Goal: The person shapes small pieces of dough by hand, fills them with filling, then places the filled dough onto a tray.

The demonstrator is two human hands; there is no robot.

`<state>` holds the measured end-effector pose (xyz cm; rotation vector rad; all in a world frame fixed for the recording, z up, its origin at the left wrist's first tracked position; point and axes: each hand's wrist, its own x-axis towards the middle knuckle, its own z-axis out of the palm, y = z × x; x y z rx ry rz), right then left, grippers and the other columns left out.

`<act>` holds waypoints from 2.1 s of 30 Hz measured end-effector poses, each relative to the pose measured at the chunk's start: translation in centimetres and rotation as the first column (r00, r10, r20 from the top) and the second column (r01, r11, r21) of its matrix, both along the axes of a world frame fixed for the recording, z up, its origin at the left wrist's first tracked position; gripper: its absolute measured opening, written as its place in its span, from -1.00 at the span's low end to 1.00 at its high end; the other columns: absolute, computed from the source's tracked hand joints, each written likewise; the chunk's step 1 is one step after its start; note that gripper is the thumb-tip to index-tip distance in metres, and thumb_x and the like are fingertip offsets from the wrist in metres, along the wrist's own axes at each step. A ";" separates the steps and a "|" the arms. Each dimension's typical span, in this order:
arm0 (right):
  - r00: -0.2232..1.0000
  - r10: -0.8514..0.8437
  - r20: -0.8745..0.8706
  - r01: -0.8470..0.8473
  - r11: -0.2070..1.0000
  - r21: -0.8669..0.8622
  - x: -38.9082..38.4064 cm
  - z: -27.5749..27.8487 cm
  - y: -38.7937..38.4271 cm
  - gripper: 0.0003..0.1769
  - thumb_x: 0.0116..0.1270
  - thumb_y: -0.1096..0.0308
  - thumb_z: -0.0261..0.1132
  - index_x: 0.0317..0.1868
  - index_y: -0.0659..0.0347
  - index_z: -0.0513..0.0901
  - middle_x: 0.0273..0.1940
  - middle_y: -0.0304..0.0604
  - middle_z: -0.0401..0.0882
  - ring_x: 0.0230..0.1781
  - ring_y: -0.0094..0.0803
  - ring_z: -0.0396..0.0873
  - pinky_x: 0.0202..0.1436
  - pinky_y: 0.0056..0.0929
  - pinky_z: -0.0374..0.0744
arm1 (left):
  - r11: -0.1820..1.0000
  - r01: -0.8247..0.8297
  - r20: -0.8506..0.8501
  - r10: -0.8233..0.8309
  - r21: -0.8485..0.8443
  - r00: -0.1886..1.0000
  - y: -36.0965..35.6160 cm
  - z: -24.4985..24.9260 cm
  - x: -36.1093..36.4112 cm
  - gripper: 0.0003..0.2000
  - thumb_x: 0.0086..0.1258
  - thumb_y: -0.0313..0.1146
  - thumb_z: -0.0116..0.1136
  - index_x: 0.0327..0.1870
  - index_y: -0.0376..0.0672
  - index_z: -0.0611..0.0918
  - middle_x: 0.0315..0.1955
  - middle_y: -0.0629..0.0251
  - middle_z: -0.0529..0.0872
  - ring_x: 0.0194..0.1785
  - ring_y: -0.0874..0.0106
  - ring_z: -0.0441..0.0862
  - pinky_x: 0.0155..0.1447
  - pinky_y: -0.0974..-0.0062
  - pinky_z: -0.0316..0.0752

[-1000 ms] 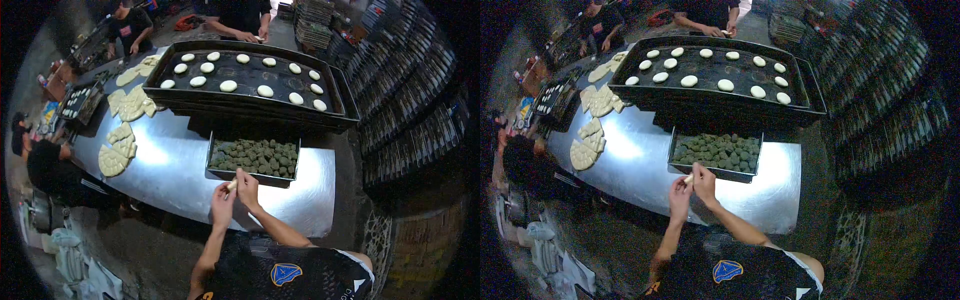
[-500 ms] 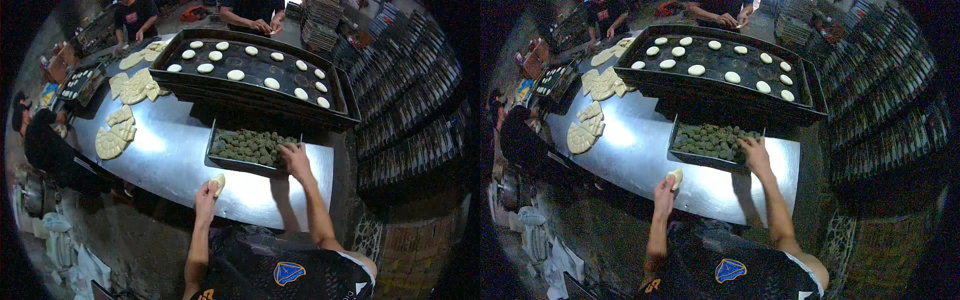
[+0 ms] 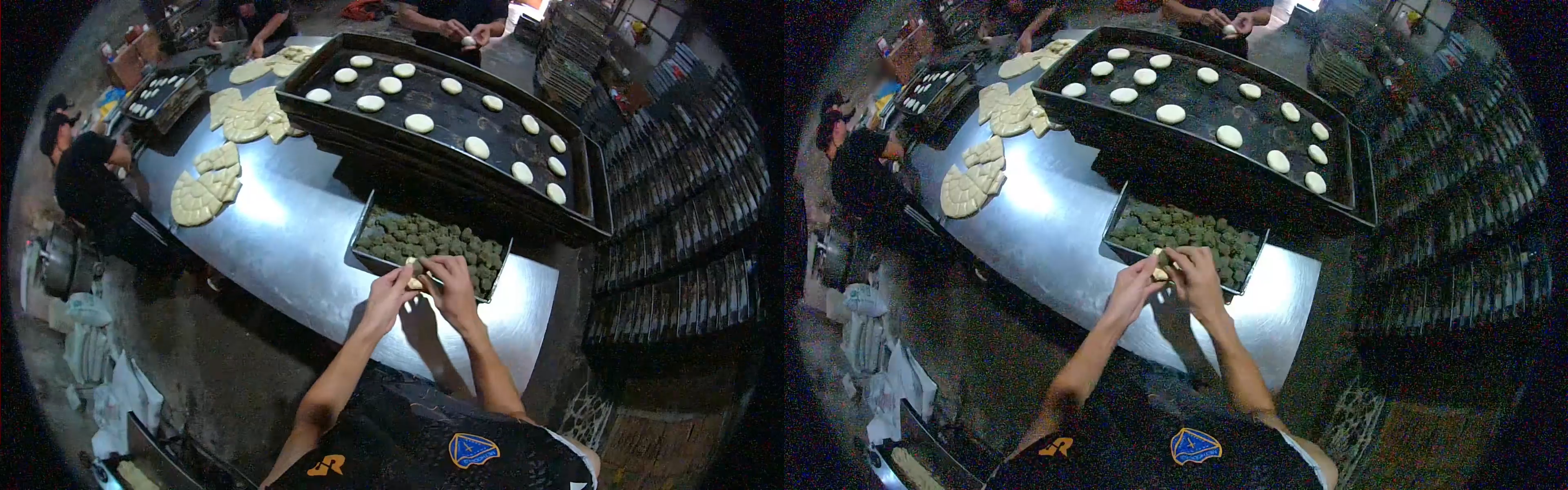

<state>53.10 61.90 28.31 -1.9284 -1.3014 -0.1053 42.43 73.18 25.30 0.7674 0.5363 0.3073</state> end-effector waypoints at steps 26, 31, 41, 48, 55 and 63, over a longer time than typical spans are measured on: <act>0.758 0.332 -0.561 -0.312 0.940 0.135 -3.5 4.2 3.1 -0.69 0.21 0.49 0.40 -0.01 0.29 0.68 0.03 -0.05 0.62 -0.02 -0.37 0.62 -0.05 -0.48 0.62 | 0.996 -0.049 0.194 0.063 -0.076 0.979 1.4 2.1 -6.9 -0.51 0.57 -0.28 -0.04 0.43 -0.26 0.25 0.31 0.18 0.38 0.24 0.39 0.50 0.29 0.45 0.47; 0.669 0.335 -0.664 -0.291 0.940 0.181 -4.7 4.1 4.0 -0.75 0.21 0.47 0.40 -0.08 0.29 0.70 -0.10 -0.11 0.65 -0.06 -0.36 0.63 -0.04 -0.44 0.63 | 0.991 -0.027 0.160 0.005 0.134 0.987 1.8 3.2 -8.1 -0.44 0.51 -0.15 0.06 0.40 -0.27 0.27 0.16 0.25 0.51 0.17 0.48 0.52 0.22 0.50 0.48; 0.940 0.210 -0.267 -0.187 0.976 0.111 -8.2 5.1 5.4 -0.78 0.19 0.43 0.43 -0.15 0.25 0.68 -0.26 -0.06 0.62 -0.30 -0.32 0.60 -0.22 -0.43 0.57 | 0.961 -0.254 0.176 0.233 0.107 0.956 2.6 1.7 -9.3 -0.71 0.51 -0.24 0.09 0.10 -0.21 0.49 -0.12 0.29 0.63 -0.09 0.52 0.61 0.06 0.51 0.50; 0.861 0.289 -0.420 -0.210 0.952 0.224 -9.9 5.1 6.3 -0.83 0.18 0.50 0.41 -0.20 0.30 0.66 -0.33 -0.08 0.60 -0.34 -0.35 0.59 -0.28 -0.44 0.55 | 0.956 -0.293 0.228 0.287 -0.008 0.930 3.2 3.3 -10.2 -0.73 0.53 -0.20 0.05 -0.01 -0.23 0.53 -0.10 0.30 0.61 0.01 0.50 0.56 0.20 0.42 0.42; 0.888 0.266 -0.375 -0.223 0.963 0.154 -9.9 3.5 6.3 -0.83 0.16 0.52 0.42 -0.21 0.30 0.69 -0.22 -0.08 0.60 -0.31 -0.36 0.59 -0.22 -0.46 0.58 | 0.979 -0.202 0.313 0.200 -0.027 0.928 3.7 0.7 -10.3 -0.80 0.56 -0.30 -0.03 -0.01 -0.23 0.52 -0.10 0.28 0.59 -0.01 0.50 0.54 0.16 0.49 0.39; 0.940 0.185 -0.287 -0.219 0.972 -0.090 -8.4 -6.4 4.5 -0.85 0.17 0.46 0.41 -0.26 0.30 0.66 -0.35 -0.05 0.56 -0.30 -0.22 0.52 -0.22 -0.29 0.51 | 0.909 -0.371 0.146 0.348 0.189 0.926 3.6 -2.9 -10.9 -0.56 0.50 -0.35 0.01 0.33 -0.13 0.22 0.15 0.27 0.35 0.26 0.42 0.28 0.31 0.41 0.21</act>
